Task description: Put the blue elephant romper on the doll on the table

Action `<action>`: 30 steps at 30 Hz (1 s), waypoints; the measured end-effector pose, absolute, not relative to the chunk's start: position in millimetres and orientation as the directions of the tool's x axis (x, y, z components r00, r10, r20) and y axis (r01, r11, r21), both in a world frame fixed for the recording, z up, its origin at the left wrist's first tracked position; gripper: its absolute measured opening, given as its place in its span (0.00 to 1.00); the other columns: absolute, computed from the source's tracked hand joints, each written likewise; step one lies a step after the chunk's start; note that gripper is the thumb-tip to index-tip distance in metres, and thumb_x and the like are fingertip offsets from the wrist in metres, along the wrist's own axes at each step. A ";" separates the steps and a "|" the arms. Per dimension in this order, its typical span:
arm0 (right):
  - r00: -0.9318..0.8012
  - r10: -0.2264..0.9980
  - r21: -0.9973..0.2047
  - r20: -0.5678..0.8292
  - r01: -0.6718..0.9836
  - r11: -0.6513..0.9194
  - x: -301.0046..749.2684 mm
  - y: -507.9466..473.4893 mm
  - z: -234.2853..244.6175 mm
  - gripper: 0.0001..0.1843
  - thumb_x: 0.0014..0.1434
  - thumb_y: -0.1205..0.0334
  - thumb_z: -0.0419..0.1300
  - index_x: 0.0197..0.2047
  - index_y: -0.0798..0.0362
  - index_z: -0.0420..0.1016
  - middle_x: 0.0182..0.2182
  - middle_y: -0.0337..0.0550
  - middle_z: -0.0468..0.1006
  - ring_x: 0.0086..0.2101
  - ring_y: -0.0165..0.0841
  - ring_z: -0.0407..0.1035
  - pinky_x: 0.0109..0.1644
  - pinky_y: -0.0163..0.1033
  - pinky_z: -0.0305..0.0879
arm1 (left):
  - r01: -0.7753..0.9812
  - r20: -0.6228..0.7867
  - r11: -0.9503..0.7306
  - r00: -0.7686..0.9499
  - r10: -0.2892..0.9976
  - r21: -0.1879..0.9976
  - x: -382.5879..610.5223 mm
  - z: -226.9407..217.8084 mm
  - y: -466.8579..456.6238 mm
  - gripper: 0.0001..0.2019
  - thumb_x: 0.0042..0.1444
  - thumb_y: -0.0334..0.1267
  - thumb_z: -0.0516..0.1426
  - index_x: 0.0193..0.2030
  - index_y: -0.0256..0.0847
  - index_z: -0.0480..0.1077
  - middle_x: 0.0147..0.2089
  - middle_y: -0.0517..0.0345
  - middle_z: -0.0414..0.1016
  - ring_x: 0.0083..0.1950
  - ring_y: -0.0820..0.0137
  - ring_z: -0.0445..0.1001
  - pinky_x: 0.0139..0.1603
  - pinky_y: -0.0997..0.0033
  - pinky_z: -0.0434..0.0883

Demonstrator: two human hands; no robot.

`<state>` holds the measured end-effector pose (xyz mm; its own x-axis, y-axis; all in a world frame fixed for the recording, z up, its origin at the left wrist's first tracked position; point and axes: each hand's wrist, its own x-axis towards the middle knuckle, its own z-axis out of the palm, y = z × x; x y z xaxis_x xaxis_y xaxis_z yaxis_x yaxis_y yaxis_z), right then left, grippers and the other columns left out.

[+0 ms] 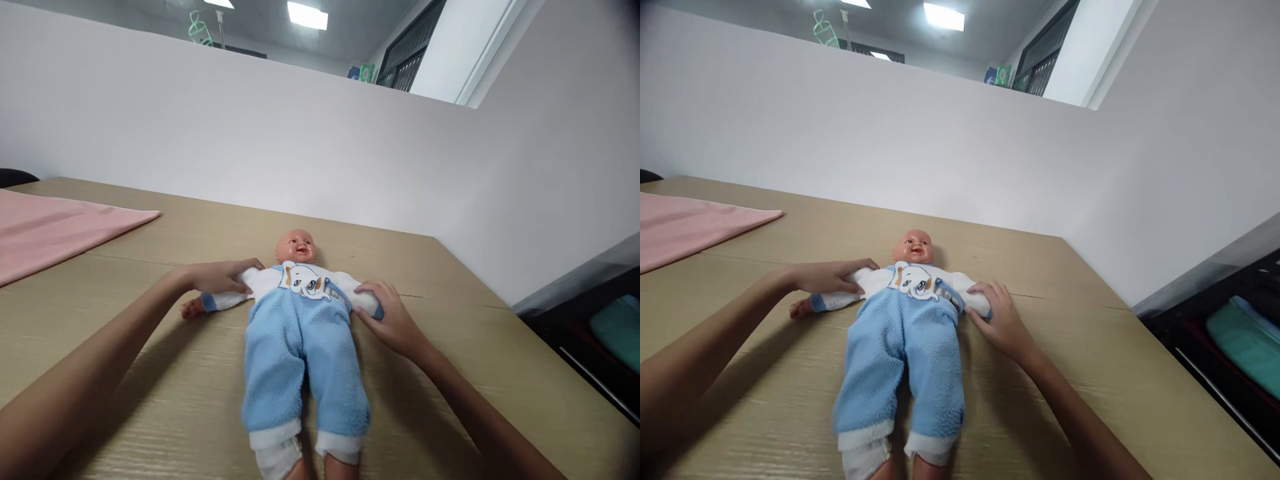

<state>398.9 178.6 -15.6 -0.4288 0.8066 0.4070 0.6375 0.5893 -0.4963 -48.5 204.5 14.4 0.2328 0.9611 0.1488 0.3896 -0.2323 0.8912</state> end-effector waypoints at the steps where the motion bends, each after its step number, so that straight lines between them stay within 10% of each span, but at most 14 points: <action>1: -0.410 0.810 -0.473 0.419 0.663 0.580 411.4 171.0 -23.1 0.20 0.68 0.50 0.66 0.60 0.46 0.75 0.58 0.54 0.80 0.60 0.53 0.71 0.67 0.61 0.65 | 0.442 0.141 -0.252 0.268 0.953 0.861 -49.7 16.4 204.6 0.27 0.32 0.30 0.79 0.44 0.36 0.82 0.39 0.57 0.87 0.40 0.59 0.83 0.40 0.72 0.77; 7: -0.353 0.876 -0.533 0.329 0.696 0.481 455.3 155.2 -53.7 0.37 0.68 0.48 0.67 0.75 0.45 0.62 0.71 0.56 0.71 0.69 0.54 0.66 0.74 0.64 0.61 | 0.614 0.372 -0.559 0.417 0.829 0.558 -4.9 45.7 189.9 0.17 0.61 0.43 0.69 0.55 0.42 0.83 0.56 0.47 0.83 0.60 0.50 0.74 0.63 0.57 0.70; 13: -0.283 0.868 -0.589 0.408 0.644 0.487 438.7 168.3 -50.2 0.25 0.60 0.50 0.74 0.57 0.48 0.79 0.54 0.53 0.86 0.52 0.53 0.80 0.61 0.60 0.75 | 0.599 0.316 -0.766 0.699 0.642 0.231 112.3 33.9 200.6 0.12 0.70 0.43 0.62 0.56 0.42 0.79 0.57 0.43 0.82 0.61 0.47 0.76 0.65 0.47 0.68; 23: -0.020 0.885 -0.866 0.465 0.197 0.459 395.5 184.1 -17.0 0.29 0.49 0.47 0.82 0.43 0.45 0.70 0.40 0.44 0.86 0.41 0.41 0.82 0.44 0.44 0.80 | 0.326 0.486 -0.859 0.720 0.496 0.394 124.2 20.9 208.3 0.11 0.78 0.45 0.54 0.53 0.42 0.74 0.51 0.49 0.80 0.53 0.60 0.78 0.57 0.62 0.71; 30: -0.356 0.815 -0.817 0.457 0.193 0.543 346.2 191.4 -8.9 0.15 0.55 0.62 0.73 0.41 0.46 0.72 0.37 0.38 0.79 0.36 0.36 0.76 0.42 0.42 0.76 | 0.160 0.678 -0.844 0.529 0.511 0.512 121.0 22.0 197.4 0.09 0.76 0.43 0.58 0.48 0.41 0.75 0.45 0.53 0.81 0.48 0.63 0.78 0.55 0.63 0.70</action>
<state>346.2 191.4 -8.9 -0.3562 0.8148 0.4573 0.1932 0.5431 -0.8171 121.0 197.4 22.0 0.5285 0.5110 0.6779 0.1598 -0.8441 0.5118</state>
